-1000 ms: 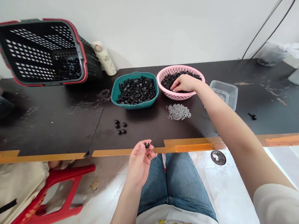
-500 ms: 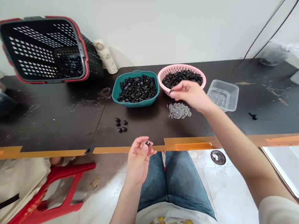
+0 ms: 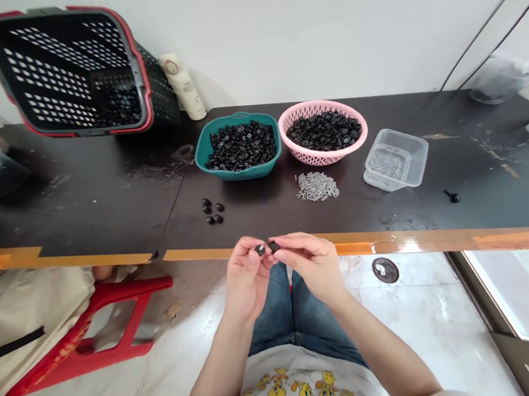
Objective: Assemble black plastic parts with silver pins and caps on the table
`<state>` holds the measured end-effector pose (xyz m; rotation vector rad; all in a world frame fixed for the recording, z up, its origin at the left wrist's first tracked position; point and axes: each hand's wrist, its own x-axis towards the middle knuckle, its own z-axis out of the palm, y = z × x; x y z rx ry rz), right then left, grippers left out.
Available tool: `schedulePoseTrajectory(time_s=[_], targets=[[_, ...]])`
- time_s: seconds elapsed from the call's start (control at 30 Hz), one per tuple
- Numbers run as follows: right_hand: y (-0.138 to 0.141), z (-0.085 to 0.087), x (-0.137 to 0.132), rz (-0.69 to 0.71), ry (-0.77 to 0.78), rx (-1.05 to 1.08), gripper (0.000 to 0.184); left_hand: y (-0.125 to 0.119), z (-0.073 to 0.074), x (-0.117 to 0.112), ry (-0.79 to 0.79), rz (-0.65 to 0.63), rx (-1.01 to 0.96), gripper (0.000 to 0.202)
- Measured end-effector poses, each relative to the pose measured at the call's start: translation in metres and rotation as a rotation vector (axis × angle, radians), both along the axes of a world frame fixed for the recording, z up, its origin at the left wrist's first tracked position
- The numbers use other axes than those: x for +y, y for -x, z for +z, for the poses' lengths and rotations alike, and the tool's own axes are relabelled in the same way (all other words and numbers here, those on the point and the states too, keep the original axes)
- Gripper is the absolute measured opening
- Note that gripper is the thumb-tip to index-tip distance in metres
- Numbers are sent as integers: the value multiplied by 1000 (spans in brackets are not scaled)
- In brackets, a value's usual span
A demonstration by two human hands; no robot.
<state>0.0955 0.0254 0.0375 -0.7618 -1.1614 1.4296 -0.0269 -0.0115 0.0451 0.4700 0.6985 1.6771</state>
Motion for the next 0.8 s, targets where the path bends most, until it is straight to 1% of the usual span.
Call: schedulePoseTrajectory(time_s=[0.07, 0.17, 0.27, 0.37, 0.47, 0.57, 0.67, 0.8], targets=[[3, 5, -3, -12, 121, 133, 22, -1, 2, -3, -34, 48, 84, 30], [7, 13, -8, -7, 260, 276, 21, -2, 11, -8, -76, 187, 346, 22], [10, 17, -13, -42, 326, 295, 20, -2, 22, -13, -107, 287, 669, 14], [10, 15, -17, -82, 349, 268, 22, -2, 30, -17, -96, 314, 856, 11], [10, 9, -19, -123, 345, 224, 22, -4, 31, -17, -79, 333, 926, 10], [10, 3, -20, -162, 334, 186, 21, -5, 29, -17, -63, 326, 948, 10], [10, 0, -20, -191, 320, 173, 19, -6, 27, -15, -42, 303, 928, 10], [10, 0, -20, -217, 259, 158, 14, -5, 25, -14, -17, 297, 896, 8]])
